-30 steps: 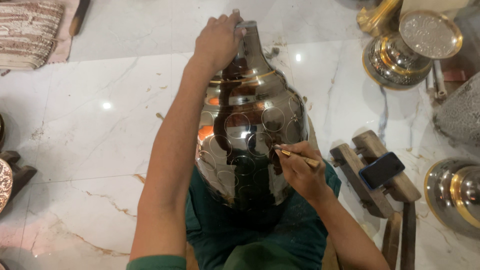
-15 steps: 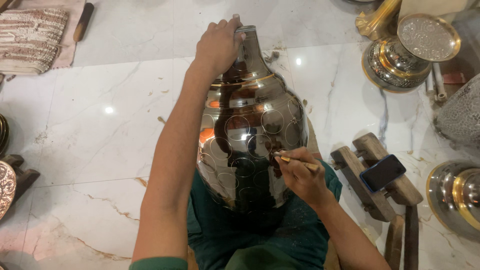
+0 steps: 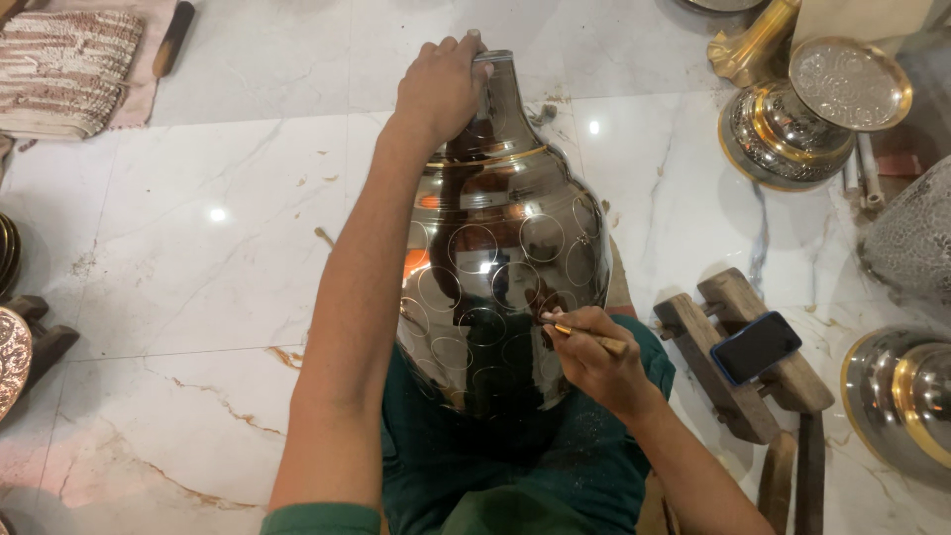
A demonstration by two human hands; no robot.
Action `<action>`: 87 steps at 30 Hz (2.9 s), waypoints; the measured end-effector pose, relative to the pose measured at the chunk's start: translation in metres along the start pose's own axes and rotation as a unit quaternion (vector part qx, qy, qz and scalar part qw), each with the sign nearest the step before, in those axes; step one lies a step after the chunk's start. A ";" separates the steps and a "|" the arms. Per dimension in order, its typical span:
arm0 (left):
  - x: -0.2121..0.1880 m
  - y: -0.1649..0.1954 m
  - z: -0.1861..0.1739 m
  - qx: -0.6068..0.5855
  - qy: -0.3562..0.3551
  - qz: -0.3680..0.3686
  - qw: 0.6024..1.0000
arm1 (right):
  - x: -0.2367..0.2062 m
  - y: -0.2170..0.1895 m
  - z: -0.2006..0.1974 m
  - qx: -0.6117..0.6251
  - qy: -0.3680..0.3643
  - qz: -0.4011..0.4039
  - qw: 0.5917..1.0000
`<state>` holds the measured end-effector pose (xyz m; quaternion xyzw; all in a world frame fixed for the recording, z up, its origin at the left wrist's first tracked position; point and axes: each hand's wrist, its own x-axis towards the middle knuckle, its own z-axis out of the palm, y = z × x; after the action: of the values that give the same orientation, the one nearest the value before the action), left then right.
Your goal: The person sits on the floor and uses a small chisel to engrave circular patterns onto a large metal vase. They then use a wooden mallet to tap the chisel and deepen the engraved lines.
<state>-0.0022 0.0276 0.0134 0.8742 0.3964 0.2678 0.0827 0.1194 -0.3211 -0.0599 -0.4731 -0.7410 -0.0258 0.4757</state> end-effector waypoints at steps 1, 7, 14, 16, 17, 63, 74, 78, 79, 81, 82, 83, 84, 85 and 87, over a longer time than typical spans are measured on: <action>0.001 0.000 0.000 0.003 -0.007 -0.005 1.000 | -0.001 0.000 0.000 -0.002 0.000 -0.001 1.000; 0.002 0.000 0.004 0.003 -0.002 -0.009 1.000 | -0.006 0.005 -0.001 0.041 -0.012 -0.010 0.999; 0.003 0.001 0.008 0.000 0.005 -0.011 1.000 | -0.025 0.012 0.002 0.094 0.006 -0.044 0.995; 0.003 0.001 0.008 -0.003 0.007 -0.008 1.000 | -0.027 0.015 0.002 0.086 0.010 -0.050 0.995; 0.003 0.001 0.007 -0.003 0.009 -0.004 1.000 | -0.028 0.016 0.003 0.061 0.013 -0.061 0.996; 0.005 -0.001 0.006 -0.003 -0.007 -0.011 1.000 | -0.034 0.038 -0.019 0.093 -0.158 -0.068 0.981; 0.004 -0.008 0.009 -0.012 0.007 -0.003 1.000 | -0.088 0.000 0.026 0.026 0.098 0.082 0.991; 0.004 -0.008 0.008 0.010 -0.005 -0.017 1.000 | -0.087 -0.002 0.033 -0.004 0.100 0.047 0.994; 0.004 -0.008 0.007 0.012 -0.008 -0.016 1.000 | -0.085 -0.002 0.033 -0.010 0.101 0.041 0.994; 0.005 -0.008 0.006 0.016 -0.010 -0.012 1.000 | -0.081 -0.001 0.033 -0.026 0.106 0.027 0.994; 0.005 -0.009 0.005 0.017 -0.011 -0.011 1.000 | -0.080 -0.001 0.032 -0.031 0.108 0.029 0.993; 0.005 -0.009 0.005 0.019 -0.013 -0.011 1.000 | -0.079 -0.001 0.032 -0.036 0.109 0.031 0.993; 0.005 -0.010 0.006 0.018 -0.014 -0.011 1.000 | -0.079 -0.001 0.032 -0.040 0.109 0.033 0.993; 0.005 -0.011 0.006 0.018 -0.015 -0.012 1.000 | -0.079 -0.001 0.032 -0.041 0.109 0.032 0.993; 0.005 -0.012 0.007 0.018 -0.014 -0.013 1.000 | -0.079 -0.001 0.033 -0.041 0.105 0.031 0.993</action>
<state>-0.0035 0.0397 0.0049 0.8740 0.4116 0.2469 0.0764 0.1034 -0.3588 -0.1348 -0.5100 -0.6699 -0.0913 0.5318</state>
